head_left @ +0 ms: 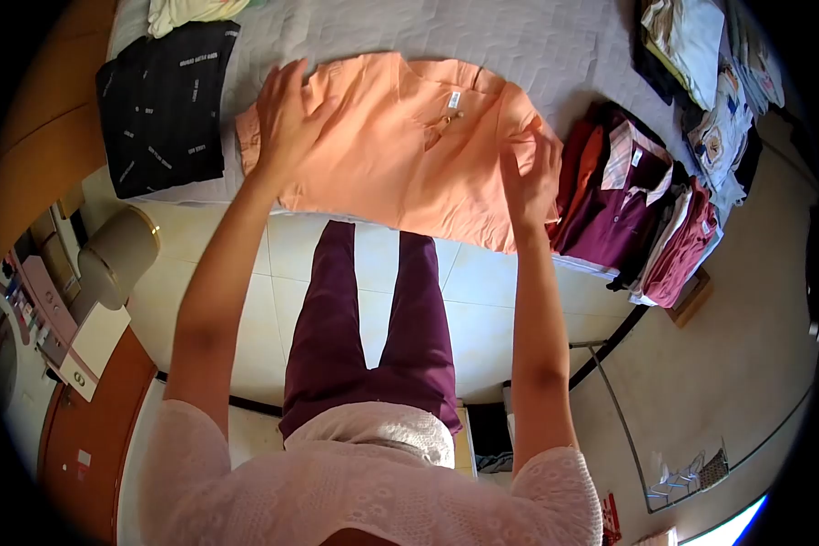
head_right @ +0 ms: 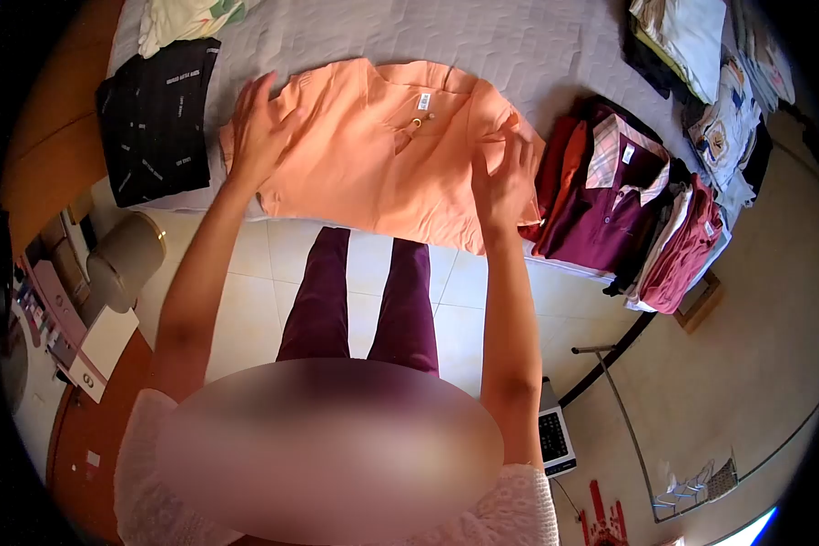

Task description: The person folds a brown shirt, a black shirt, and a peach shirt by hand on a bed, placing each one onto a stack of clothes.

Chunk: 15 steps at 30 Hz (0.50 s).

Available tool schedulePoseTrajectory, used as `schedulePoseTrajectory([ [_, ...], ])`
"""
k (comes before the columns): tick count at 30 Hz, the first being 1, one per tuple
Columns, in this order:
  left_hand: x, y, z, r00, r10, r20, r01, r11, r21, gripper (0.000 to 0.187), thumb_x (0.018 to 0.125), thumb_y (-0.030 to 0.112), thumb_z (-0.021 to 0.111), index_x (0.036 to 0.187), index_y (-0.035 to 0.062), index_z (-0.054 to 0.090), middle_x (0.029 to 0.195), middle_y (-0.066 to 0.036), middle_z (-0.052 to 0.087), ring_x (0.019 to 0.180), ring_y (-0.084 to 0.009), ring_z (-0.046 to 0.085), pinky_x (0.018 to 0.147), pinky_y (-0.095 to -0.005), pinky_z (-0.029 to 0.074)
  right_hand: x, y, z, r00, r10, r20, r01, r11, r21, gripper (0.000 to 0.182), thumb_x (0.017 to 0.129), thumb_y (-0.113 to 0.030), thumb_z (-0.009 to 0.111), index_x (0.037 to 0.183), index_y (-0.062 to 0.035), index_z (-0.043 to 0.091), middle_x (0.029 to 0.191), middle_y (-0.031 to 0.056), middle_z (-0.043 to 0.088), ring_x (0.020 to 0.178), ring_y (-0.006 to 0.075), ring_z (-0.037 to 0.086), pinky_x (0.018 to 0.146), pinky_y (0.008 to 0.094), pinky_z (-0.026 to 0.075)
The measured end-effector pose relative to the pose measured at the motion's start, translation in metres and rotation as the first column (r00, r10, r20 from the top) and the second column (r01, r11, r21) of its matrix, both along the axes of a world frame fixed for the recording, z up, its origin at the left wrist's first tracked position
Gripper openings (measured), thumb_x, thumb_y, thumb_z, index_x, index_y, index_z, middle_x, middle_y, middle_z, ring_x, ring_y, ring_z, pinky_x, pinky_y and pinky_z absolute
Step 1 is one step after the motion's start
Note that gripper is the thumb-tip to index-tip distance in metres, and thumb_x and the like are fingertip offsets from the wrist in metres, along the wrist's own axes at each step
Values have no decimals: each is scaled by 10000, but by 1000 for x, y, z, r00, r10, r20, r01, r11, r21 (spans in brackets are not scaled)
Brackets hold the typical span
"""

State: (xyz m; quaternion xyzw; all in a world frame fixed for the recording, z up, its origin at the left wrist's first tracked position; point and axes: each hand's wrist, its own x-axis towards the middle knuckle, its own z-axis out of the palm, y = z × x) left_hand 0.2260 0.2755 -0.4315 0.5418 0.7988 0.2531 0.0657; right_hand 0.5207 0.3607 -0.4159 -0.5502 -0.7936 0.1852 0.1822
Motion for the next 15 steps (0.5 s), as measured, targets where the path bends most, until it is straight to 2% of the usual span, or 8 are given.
schedulePoseTrajectory([
  [3, -10, 24, -24, 993, -57, 106, 84, 959, -270, 304, 687, 156, 606, 963, 68, 516, 1026, -105, 514, 903, -255, 487, 786, -359, 364, -19, 31, -25, 996, -86, 12, 84, 989, 125, 357, 674, -216, 593, 965, -24, 514, 926, 127, 511, 858, 302, 481, 761, 365, 391],
  [5, -22, 25, -33, 886, 113, 450, 136, 863, -486, 204, 726, 80, 577, 912, 63, 496, 955, -84, 530, 799, -165, 499, 677, -255, 390, -13, 45, -20, 995, -42, 93, 47, 998, -46, 290, 674, -210, 590, 889, -22, 537, 873, 117, 527, 843, 298, 487, 761, 357, 390],
  [7, -31, 15, -27, 931, 24, 364, 105, 938, -329, 155, 733, 69, 569, 861, 55, 483, 902, -71, 532, 760, -139, 482, 653, -237, 384, -8, 55, -9, 986, 18, 168, 19, 977, -213, 232, 675, -204, 588, 814, -21, 559, 821, 107, 543, 827, 294, 493, 760, 349, 389],
  [9, -36, 14, -16, 963, -53, 263, 95, 984, -148, 115, 740, 57, 560, 811, 47, 470, 850, -57, 534, 722, -112, 466, 629, -219, 379, 1, 56, 14, 992, -66, -103, 55, 993, -102, 149, 661, -149, 593, 703, -10, 559, 740, 98, 555, 788, 297, 503, 729, 339, 400],
  [11, -42, 17, -5, 865, -81, 495, 2, 987, 159, 82, 751, 99, 552, 783, 80, 479, 695, -26, 480, 612, -116, 441, 544, -251, 369, 18, 59, 27, 925, -54, -377, -14, 984, -175, 71, 700, -54, 572, 724, -3, 528, 742, 66, 560, 725, 183, 515, 661, 262, 402],
  [12, -51, 18, 13, 844, 36, 535, 11, 996, -85, 50, 799, 98, 506, 795, 77, 461, 693, 19, 447, 643, -51, 410, 566, -202, 354, 21, 62, 39, 822, -138, -552, -48, 950, -308, 62, 729, -51, 557, 741, -7, 515, 731, 39, 541, 702, 132, 490, 648, 232, 386],
  [13, -61, 24, 19, 632, -74, 771, 42, 997, 62, 42, 814, 97, 489, 825, 74, 455, 710, 46, 423, 669, -33, 394, 611, -166, 340, 23, 66, 52, 685, -239, -688, -115, 897, -426, 55, 757, -48, 543, 758, -12, 502, 720, 13, 522, 680, 81, 466, 636, 202, 371],
  [15, -69, 40, 58, 385, -35, 922, -42, 998, 55, 46, 831, 107, 466, 849, 66, 453, 740, 47, 436, 694, -30, 395, 657, -158, 333, 20, 84, 84, 635, -145, -759, -193, 921, -338, 105, 783, -112, 567, 781, -33, 498, 704, -21, 497, 650, 38, 429, 614, 162, 346],
])
